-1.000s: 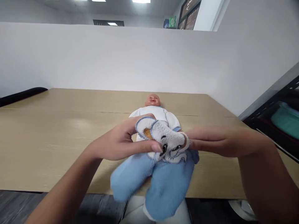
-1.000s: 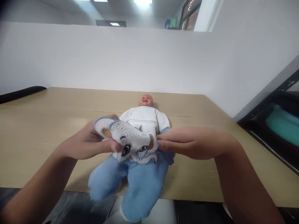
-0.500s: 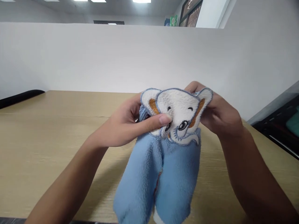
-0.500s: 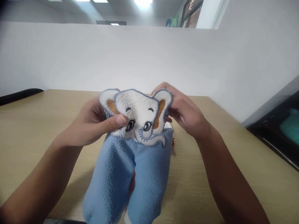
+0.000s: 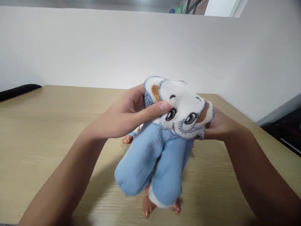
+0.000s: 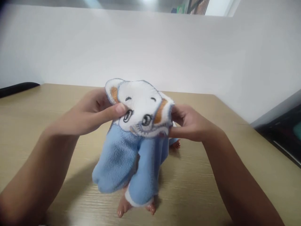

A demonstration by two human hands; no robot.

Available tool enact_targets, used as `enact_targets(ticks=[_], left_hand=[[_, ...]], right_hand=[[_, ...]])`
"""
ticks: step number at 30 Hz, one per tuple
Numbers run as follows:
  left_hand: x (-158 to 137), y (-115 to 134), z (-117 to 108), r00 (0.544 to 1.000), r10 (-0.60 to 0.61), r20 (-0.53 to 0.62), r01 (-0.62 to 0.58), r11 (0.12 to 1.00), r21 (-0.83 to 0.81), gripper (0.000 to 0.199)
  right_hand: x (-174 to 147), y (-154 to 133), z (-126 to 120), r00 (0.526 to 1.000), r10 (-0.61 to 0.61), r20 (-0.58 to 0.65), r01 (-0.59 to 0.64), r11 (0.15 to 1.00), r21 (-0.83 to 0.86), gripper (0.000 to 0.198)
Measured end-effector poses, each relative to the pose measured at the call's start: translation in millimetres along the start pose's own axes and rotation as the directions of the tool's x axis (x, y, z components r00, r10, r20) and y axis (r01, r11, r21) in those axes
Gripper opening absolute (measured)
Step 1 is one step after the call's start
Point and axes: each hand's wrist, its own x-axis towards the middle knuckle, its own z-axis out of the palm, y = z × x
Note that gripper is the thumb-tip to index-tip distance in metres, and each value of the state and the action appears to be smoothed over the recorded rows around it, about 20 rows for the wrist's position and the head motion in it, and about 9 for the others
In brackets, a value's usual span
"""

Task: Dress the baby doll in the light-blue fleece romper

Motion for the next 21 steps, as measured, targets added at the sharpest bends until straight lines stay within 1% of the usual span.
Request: enact_targets(ticks=[1,3,4,6,7,10,12,13,14,15,18,19,21], left_hand=[[0,-1,-7,0.997,-0.015,0.075,0.013,0.999,0.034,0.035],[-2,-4,-19,0.971,-0.062,0.230,0.041,0.995,0.093,0.036],[-3,-6,-25,0.955,-0.082,0.284,0.051,0.992,0.113,0.037],[-4,-9,-31,0.935,-0.091,0.342,0.047,0.990,0.134,0.035],[-4,-11,-31,0.929,-0.081,0.360,0.034,0.990,0.136,0.033],[-3,-16,-24,0.917,-0.025,0.397,-0.026,0.992,0.123,0.029],[0,-17,-14,0.932,0.013,0.363,-0.055,0.993,0.105,0.029],[1,-18,-10,0.939,0.025,0.343,-0.061,0.993,0.096,0.029],[2,-17,-6,0.942,0.027,0.334,-0.062,0.994,0.092,0.027],[2,-17,-3,0.941,0.023,0.338,-0.058,0.994,0.094,0.024],[2,-15,-3,0.916,-0.031,0.400,-0.022,0.992,0.128,0.017],[1,-15,-6,0.909,-0.053,0.413,-0.005,0.991,0.136,0.019],[-1,-16,-13,0.911,-0.071,0.406,0.020,0.992,0.128,0.027]], right_hand=[[-1,0,1,0.999,-0.028,-0.035,0.030,0.998,0.052,0.032],[-2,0,1,0.995,-0.087,-0.043,0.091,0.992,0.092,0.025],[-2,-1,0,0.993,-0.102,-0.058,0.107,0.990,0.088,0.022],[-2,-1,-1,0.995,-0.091,-0.046,0.093,0.994,0.051,0.022],[-2,0,0,0.997,-0.069,-0.020,0.070,0.997,0.030,0.026],[1,6,6,0.995,0.050,0.090,-0.042,0.995,-0.091,0.051],[3,13,14,0.970,0.145,0.197,-0.106,0.975,-0.195,0.057],[5,16,19,0.952,0.168,0.257,-0.111,0.968,-0.224,0.056],[6,19,23,0.934,0.164,0.318,-0.091,0.969,-0.230,0.052],[7,21,27,0.919,0.130,0.373,-0.049,0.974,-0.219,0.050],[7,22,33,0.893,0.002,0.451,0.076,0.985,-0.155,0.045],[7,20,33,0.892,-0.017,0.451,0.085,0.988,-0.132,0.042],[5,14,30,0.935,-0.019,0.355,0.052,0.995,-0.083,0.038]])
